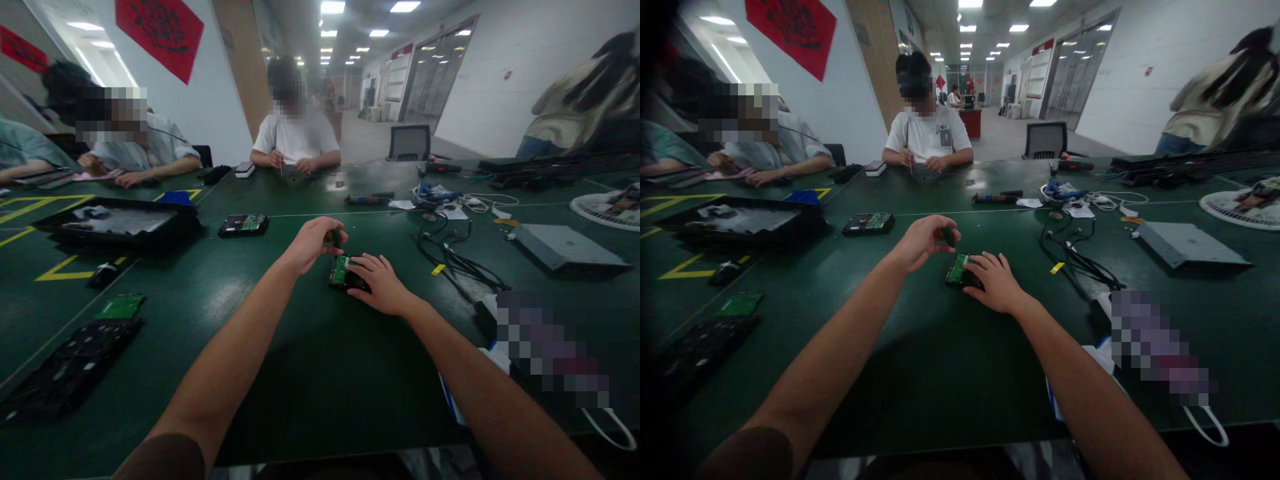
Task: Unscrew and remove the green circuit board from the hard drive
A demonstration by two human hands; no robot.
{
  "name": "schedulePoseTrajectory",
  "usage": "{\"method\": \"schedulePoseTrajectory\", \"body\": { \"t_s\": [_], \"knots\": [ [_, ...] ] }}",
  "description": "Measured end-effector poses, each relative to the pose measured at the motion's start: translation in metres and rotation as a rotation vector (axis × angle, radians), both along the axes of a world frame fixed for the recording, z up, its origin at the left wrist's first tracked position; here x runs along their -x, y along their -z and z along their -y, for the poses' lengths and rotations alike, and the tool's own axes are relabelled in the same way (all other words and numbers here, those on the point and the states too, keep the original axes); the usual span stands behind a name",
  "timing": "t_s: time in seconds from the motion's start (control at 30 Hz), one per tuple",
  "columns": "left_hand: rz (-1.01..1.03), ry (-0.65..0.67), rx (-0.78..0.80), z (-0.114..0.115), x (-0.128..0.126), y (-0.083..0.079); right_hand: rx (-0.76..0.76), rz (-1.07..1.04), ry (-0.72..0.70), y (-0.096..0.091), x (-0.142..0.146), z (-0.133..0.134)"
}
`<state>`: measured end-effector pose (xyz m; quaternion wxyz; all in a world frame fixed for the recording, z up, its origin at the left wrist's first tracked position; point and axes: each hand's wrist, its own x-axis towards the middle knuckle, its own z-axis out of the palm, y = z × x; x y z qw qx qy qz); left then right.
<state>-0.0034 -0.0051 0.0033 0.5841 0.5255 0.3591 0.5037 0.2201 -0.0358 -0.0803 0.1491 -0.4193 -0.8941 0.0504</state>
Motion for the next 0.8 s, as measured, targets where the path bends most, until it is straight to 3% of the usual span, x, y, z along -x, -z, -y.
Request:
{"method": "schedulePoseTrajectory", "body": {
  "t_s": [0.13, 0.37, 0.6, 0.7, 0.8],
  "knots": [
    [0.053, 0.023, 0.020, -0.0016, -0.0005, 0.0015, 0.002, -0.004, -0.001, -0.0002, 0.0002, 0.0001],
    [-0.112, -0.069, -0.091, -0.0007, 0.0026, -0.0020, 0.005, 0.006, -0.005, -0.0016, -0.0003, 0.0001],
    [0.026, 0.029, 0.018, 0.0023, 0.0002, -0.0018, 0.002, 0.003, -0.001, 0.0000, -0.0002, -0.0002],
    [0.021, -0.013, -0.017, 0.0005, 0.0008, -0.0016, 0.001, 0.004, -0.005, -0.0008, 0.0004, -0.0001],
    [-0.124, -0.125, -0.113, -0.0007, 0.0020, -0.0036, 0.005, 0.005, -0.002, -0.0020, 0.0014, 0.0000]
  ]
}}
